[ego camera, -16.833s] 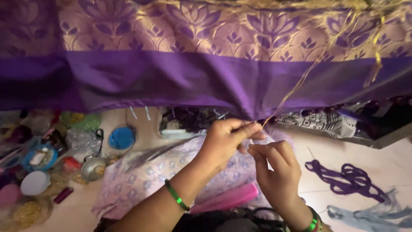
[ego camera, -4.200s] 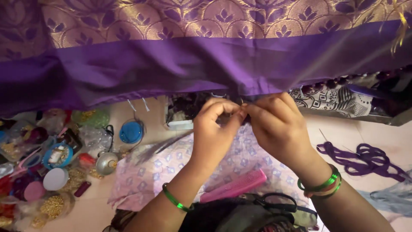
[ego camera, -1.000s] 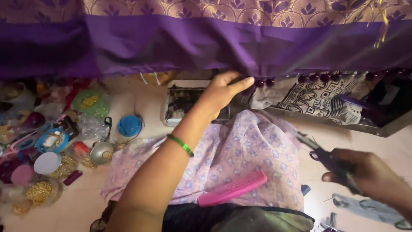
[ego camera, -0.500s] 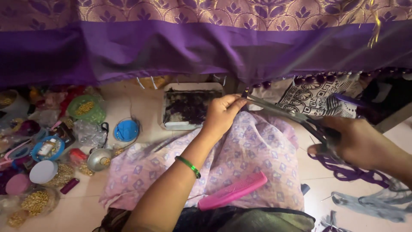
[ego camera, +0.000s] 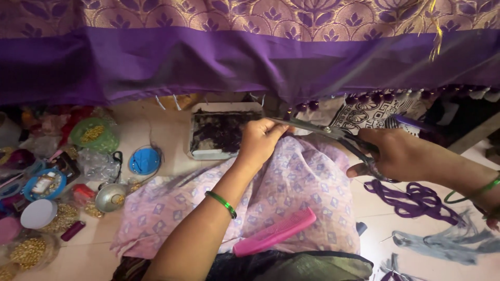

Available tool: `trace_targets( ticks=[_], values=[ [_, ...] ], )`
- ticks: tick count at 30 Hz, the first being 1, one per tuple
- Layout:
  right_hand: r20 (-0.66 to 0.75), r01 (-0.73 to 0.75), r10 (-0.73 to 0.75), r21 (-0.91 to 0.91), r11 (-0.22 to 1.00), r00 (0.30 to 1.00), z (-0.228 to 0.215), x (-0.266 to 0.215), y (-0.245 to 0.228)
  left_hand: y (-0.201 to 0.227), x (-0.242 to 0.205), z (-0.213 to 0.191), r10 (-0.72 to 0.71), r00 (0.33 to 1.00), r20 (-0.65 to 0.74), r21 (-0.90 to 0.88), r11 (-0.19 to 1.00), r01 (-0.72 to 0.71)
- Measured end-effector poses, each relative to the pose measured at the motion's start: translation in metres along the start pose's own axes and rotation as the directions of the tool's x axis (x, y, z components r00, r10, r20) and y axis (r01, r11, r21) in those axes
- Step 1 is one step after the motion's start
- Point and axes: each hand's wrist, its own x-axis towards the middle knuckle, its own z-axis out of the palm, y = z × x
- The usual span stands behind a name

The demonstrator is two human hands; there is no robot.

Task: Tie and trim decorative purple tassels onto the edge of a purple and gold patterned fabric.

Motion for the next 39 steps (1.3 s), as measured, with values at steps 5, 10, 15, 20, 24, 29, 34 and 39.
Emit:
trace_targets(
  ticks=[5,10,15,20,24,29,34,39],
  values=[
    [0.041,-0.117,0.117,-0.008,0.993,0.992,0.001,0.000,-0.008,0.005,-0.003,0.002,0.010,1.000,-0.028,0.028,1.000,-0.009],
    [-0.001,-0.058,0.058,0.034,0.998,0.998,0.016,-0.008,0.009,-0.001,-0.003,-0.004,-0.046,0.996,-0.072,0.064,0.997,0.051],
    [0.011,0.045,-0.049,0.215,0.976,0.999,0.081,-0.034,0.066,-0.040,-0.007,-0.034,-0.093,0.984,-0.153,-0.104,0.992,0.078],
    [0.378,-0.078,0.013,0.159,0.984,0.926,0.139,-0.069,0.022,-0.056,-0.023,-0.051,-0.421,0.892,-0.166,-0.208,0.899,0.386],
    [0.503,-0.062,-0.058,0.218,0.974,0.862,0.193,-0.070,0.032,-0.054,-0.030,-0.053,-0.452,0.889,-0.073,-0.410,0.826,0.387],
    [0.007,0.172,-0.182,0.288,0.942,0.983,0.219,-0.013,0.061,-0.040,-0.035,-0.052,-0.498,0.867,0.033,-0.562,0.708,0.428],
    [-0.309,0.107,0.132,0.648,0.754,0.942,0.134,0.048,-0.062,-0.046,-0.041,-0.055,-0.473,0.880,0.041,-0.631,0.671,0.390],
    [-0.597,0.302,0.151,0.589,0.750,0.788,0.159,0.087,-0.097,-0.050,-0.042,-0.091,-0.333,0.943,0.001,-0.642,0.723,0.257]
  ],
)
